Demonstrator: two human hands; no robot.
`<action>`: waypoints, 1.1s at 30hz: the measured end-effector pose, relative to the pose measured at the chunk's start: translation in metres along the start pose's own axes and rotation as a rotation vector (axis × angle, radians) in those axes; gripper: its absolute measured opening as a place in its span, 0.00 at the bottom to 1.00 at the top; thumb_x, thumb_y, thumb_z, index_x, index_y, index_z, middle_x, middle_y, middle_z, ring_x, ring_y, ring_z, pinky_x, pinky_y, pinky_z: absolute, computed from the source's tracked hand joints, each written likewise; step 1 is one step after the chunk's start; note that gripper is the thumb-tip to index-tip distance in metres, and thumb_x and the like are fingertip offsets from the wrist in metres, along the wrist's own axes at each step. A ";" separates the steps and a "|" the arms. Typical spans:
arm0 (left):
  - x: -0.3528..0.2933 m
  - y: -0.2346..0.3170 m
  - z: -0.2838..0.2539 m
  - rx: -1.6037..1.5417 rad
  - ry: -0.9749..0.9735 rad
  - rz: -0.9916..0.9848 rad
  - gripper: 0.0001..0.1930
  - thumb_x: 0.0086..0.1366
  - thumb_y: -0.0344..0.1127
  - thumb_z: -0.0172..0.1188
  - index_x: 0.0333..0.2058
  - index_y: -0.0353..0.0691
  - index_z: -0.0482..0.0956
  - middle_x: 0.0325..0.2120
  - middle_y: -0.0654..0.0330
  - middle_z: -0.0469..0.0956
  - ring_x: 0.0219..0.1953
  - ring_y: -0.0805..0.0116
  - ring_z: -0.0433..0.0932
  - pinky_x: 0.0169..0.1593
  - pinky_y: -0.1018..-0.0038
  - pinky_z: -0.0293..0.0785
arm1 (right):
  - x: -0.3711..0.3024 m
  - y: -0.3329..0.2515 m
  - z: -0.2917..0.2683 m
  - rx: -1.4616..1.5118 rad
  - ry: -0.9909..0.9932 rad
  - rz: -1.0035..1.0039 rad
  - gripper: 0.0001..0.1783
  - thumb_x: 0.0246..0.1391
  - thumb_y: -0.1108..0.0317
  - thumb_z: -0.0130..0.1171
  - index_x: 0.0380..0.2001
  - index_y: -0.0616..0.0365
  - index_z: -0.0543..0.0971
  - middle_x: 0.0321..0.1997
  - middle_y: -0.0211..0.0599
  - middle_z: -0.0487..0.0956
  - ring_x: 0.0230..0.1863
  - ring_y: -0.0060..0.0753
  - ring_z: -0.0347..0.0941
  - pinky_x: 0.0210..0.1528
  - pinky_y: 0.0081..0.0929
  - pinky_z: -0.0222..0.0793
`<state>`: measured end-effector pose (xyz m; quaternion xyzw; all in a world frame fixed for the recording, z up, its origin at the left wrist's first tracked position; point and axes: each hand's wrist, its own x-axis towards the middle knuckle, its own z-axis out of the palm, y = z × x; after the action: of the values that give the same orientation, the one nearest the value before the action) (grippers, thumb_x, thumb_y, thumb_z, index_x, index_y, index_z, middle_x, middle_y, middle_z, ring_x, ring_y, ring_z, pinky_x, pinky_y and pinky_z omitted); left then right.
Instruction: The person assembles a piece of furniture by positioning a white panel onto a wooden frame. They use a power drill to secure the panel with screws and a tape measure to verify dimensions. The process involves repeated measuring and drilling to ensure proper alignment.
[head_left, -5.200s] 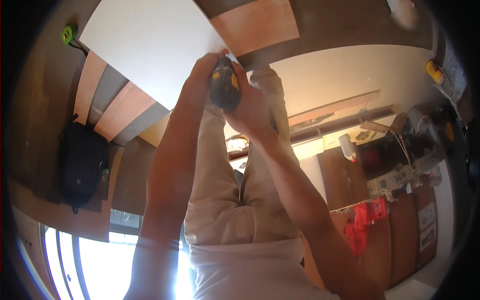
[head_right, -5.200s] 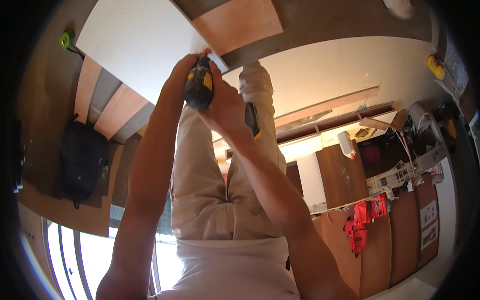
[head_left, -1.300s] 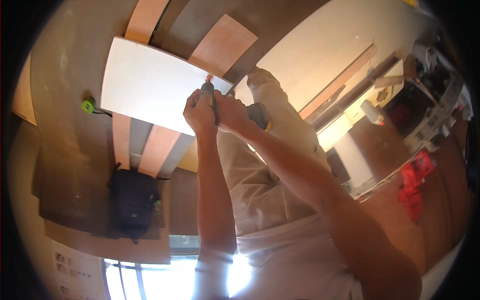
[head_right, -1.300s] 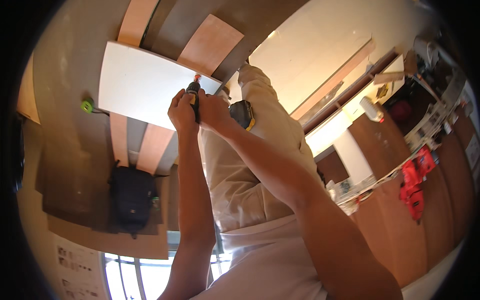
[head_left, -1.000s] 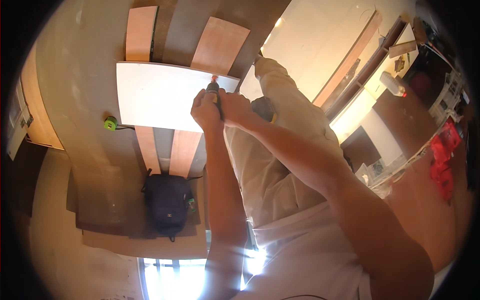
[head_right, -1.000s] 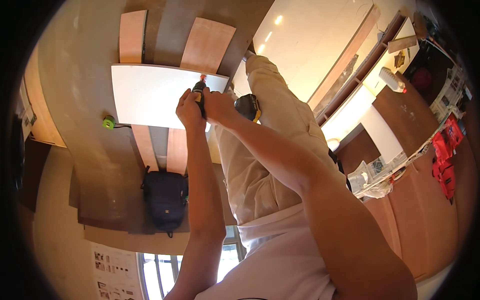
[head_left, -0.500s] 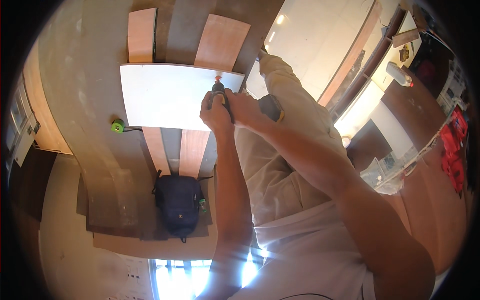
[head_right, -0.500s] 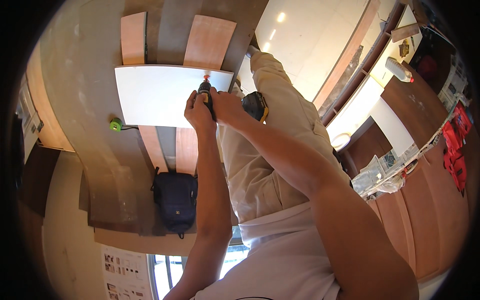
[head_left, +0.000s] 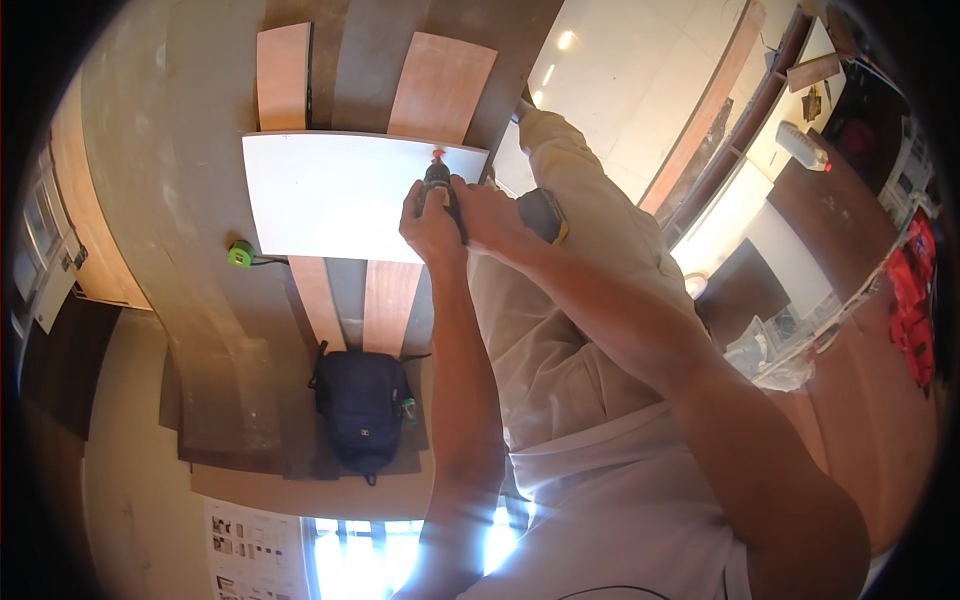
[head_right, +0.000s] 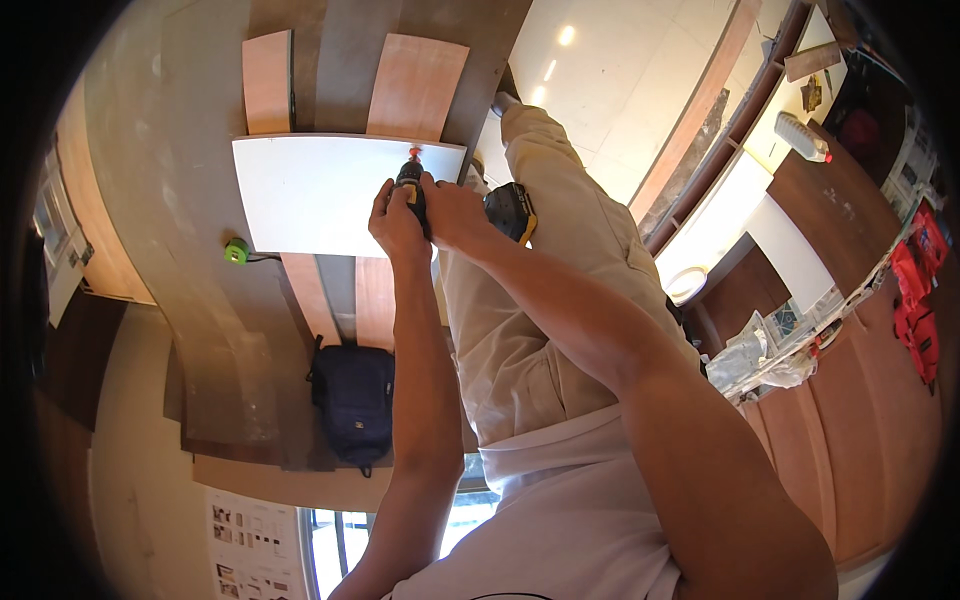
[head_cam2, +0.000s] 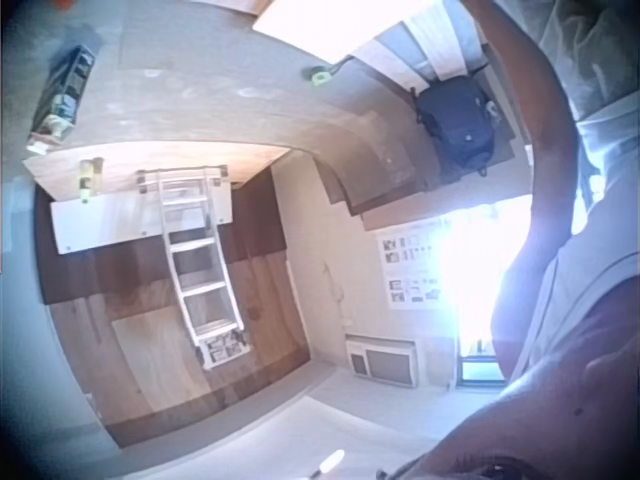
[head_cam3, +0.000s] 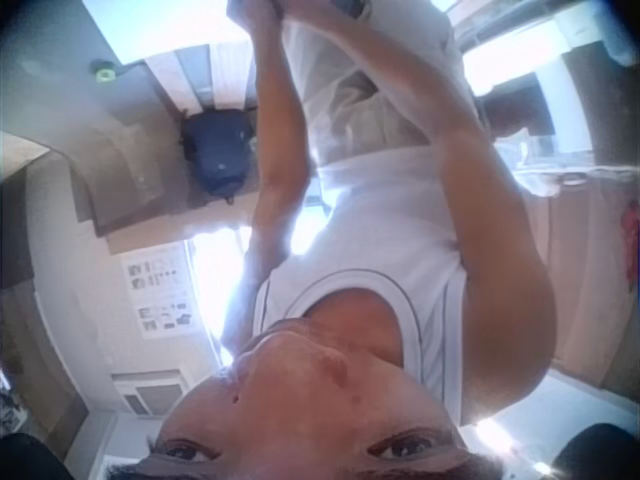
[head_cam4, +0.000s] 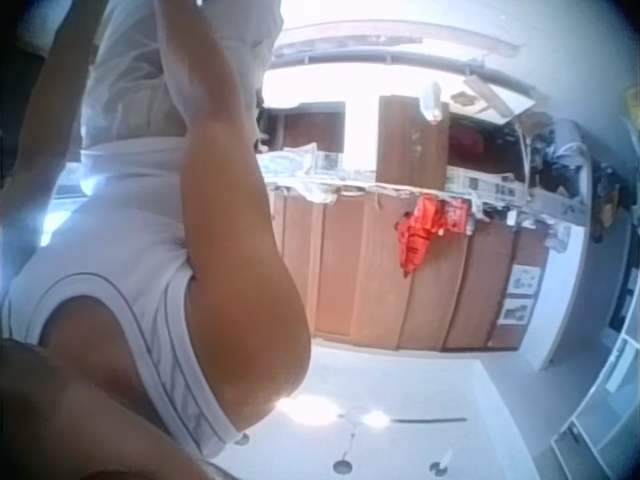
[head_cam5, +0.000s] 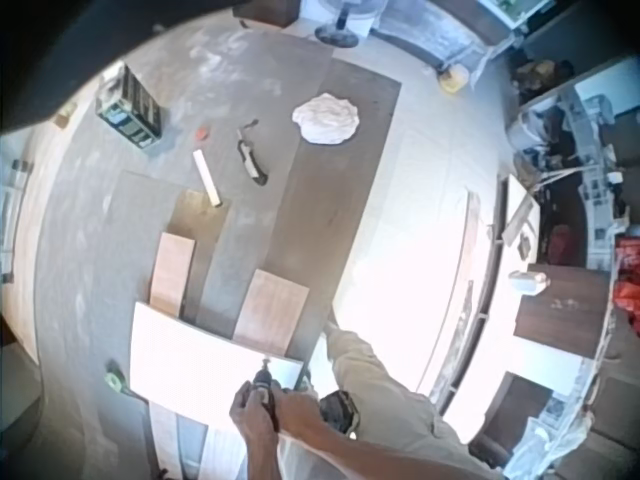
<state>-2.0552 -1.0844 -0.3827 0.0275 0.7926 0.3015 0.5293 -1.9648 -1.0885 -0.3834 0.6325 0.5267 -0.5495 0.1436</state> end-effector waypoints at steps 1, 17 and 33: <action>0.000 0.000 0.001 -0.002 0.000 -0.002 0.26 0.62 0.27 0.58 0.58 0.20 0.72 0.50 0.43 0.79 0.48 0.56 0.81 0.51 0.67 0.80 | 0.001 0.000 -0.001 -0.002 -0.012 0.007 0.41 0.47 0.64 0.68 0.65 0.54 0.63 0.48 0.47 0.82 0.47 0.55 0.82 0.45 0.49 0.81; 0.001 0.000 0.004 0.077 0.031 0.006 0.25 0.62 0.28 0.59 0.58 0.22 0.74 0.50 0.43 0.79 0.49 0.55 0.81 0.52 0.66 0.79 | 0.001 0.002 -0.003 0.032 0.006 -0.033 0.37 0.47 0.66 0.70 0.59 0.58 0.65 0.45 0.45 0.82 0.47 0.51 0.82 0.47 0.47 0.77; 0.006 -0.005 0.008 0.205 0.080 0.065 0.24 0.61 0.34 0.61 0.54 0.25 0.79 0.46 0.44 0.83 0.47 0.55 0.83 0.52 0.65 0.79 | 0.006 0.005 0.005 0.014 0.062 -0.003 0.44 0.46 0.60 0.69 0.66 0.49 0.61 0.45 0.43 0.83 0.46 0.56 0.82 0.46 0.52 0.79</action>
<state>-2.0495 -1.0823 -0.3926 0.0955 0.8385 0.2366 0.4815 -1.9640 -1.0916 -0.3921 0.6497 0.5279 -0.5333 0.1219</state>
